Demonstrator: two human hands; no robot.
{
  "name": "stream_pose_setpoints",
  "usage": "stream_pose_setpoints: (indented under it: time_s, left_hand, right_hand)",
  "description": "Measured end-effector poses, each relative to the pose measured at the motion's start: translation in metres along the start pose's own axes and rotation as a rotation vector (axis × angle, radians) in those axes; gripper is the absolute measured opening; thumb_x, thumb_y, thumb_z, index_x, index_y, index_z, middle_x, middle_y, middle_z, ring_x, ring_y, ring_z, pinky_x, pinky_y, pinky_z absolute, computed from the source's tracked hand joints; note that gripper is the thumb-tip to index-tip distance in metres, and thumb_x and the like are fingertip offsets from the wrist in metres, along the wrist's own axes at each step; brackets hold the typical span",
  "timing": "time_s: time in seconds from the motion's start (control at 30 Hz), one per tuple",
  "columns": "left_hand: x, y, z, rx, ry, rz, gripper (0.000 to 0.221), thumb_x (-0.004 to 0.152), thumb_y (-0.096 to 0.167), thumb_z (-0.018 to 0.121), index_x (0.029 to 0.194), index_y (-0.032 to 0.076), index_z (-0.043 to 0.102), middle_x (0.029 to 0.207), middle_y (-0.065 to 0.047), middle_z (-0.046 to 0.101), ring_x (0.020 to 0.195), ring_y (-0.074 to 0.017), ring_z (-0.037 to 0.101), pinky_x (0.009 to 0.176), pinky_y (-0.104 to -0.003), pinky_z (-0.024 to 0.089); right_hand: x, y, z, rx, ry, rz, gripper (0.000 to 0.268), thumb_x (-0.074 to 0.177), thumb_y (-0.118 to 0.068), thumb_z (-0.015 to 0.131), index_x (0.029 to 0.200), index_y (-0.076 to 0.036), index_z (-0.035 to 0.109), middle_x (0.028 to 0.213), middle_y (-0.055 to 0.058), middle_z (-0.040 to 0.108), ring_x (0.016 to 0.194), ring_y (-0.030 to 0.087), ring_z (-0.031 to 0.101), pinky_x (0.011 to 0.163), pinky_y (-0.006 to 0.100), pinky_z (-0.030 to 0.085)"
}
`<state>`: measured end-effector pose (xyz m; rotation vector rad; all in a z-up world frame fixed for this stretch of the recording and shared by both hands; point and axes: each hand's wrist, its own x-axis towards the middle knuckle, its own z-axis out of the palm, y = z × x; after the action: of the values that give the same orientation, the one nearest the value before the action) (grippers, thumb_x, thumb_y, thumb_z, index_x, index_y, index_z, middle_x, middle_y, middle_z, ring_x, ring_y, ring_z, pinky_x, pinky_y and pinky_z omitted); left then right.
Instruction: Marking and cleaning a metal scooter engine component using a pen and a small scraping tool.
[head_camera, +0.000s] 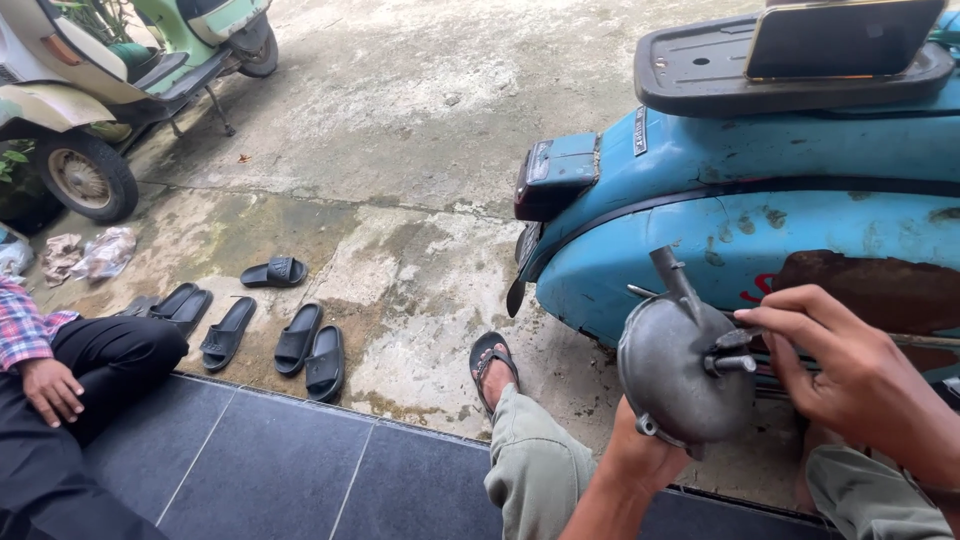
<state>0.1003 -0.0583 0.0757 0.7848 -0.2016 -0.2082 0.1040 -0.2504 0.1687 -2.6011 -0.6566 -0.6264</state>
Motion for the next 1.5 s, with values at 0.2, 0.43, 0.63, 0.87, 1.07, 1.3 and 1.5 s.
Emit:
stream_pose_setpoints:
  time_s: [0.2, 0.43, 0.63, 0.87, 1.07, 1.3, 1.5]
  left_hand:
    - [0.0, 0.002, 0.003, -0.013, -0.059, -0.051, 0.028, 0.081, 0.008, 0.079, 0.105, -0.001, 0.068, 0.09, -0.006, 0.07, 0.081, -0.0116, 0.062, 0.07, -0.027, 0.054]
    - [0.001, 0.001, 0.004, -0.018, -0.107, -0.128, 0.031, 0.08, 0.008, 0.08, 0.107, -0.002, 0.069, 0.091, -0.007, 0.071, 0.081, -0.0124, 0.064, 0.071, -0.028, 0.055]
    - [0.001, -0.001, 0.007, -0.025, -0.107, -0.158, 0.032, 0.079, 0.007, 0.081, 0.107, -0.002, 0.069, 0.091, -0.008, 0.072, 0.082, -0.0131, 0.065, 0.072, -0.028, 0.056]
    - [-0.002, 0.0, 0.005, -0.043, -0.092, -0.161, 0.034, 0.078, 0.007, 0.081, 0.108, -0.003, 0.069, 0.092, -0.009, 0.073, 0.082, -0.0137, 0.066, 0.073, -0.029, 0.057]
    - [-0.004, 0.002, 0.003, -0.062, -0.071, -0.146, 0.036, 0.077, 0.007, 0.082, 0.109, -0.004, 0.069, 0.093, -0.01, 0.073, 0.082, -0.0144, 0.067, 0.074, -0.029, 0.058]
    - [-0.013, 0.009, -0.002, -0.078, -0.056, -0.145, 0.038, 0.076, 0.006, 0.082, 0.11, -0.005, 0.069, 0.094, -0.011, 0.074, 0.083, -0.0152, 0.068, 0.074, -0.029, 0.059]
    - [-0.029, 0.023, 0.0, -0.095, -0.061, -0.122, 0.04, 0.075, 0.006, 0.083, 0.111, -0.006, 0.069, 0.094, -0.012, 0.075, 0.083, -0.0159, 0.069, 0.075, -0.03, 0.06]
  right_hand:
    - [0.002, -0.006, -0.008, 0.07, 0.07, -0.077, 0.031, 0.094, -0.006, 0.058, 0.122, -0.017, 0.069, 0.119, 0.009, 0.063, 0.099, 0.026, 0.07, 0.073, 0.041, 0.054]
    - [0.003, -0.004, -0.008, 0.082, 0.084, -0.166, 0.029, 0.098, -0.007, 0.053, 0.123, -0.015, 0.066, 0.116, 0.011, 0.061, 0.09, 0.032, 0.068, 0.066, 0.045, 0.051]
    - [0.008, -0.007, -0.019, 0.066, 0.144, -0.2, 0.025, 0.097, -0.004, 0.055, 0.116, -0.011, 0.068, 0.112, 0.012, 0.063, 0.093, 0.031, 0.069, 0.074, 0.043, 0.055]
    - [0.005, -0.002, -0.018, -0.003, 0.156, -0.193, 0.022, 0.097, -0.004, 0.057, 0.114, -0.013, 0.07, 0.113, 0.01, 0.063, 0.086, 0.029, 0.066, 0.071, 0.042, 0.052]
    - [0.006, -0.009, -0.016, 0.01, 0.14, -0.235, 0.026, 0.099, -0.007, 0.052, 0.118, -0.016, 0.069, 0.112, 0.01, 0.064, 0.082, 0.029, 0.063, 0.07, 0.044, 0.048]
    - [-0.003, -0.034, -0.019, 0.581, 0.013, 0.086, 0.028, 0.091, -0.011, 0.05, 0.114, -0.009, 0.066, 0.105, 0.008, 0.067, 0.086, 0.018, 0.064, 0.076, 0.032, 0.056]
    - [-0.023, -0.059, -0.032, 0.689, -0.013, 0.115, 0.033, 0.089, -0.025, 0.062, 0.117, -0.01, 0.069, 0.11, 0.006, 0.072, 0.089, 0.017, 0.069, 0.08, 0.032, 0.056]
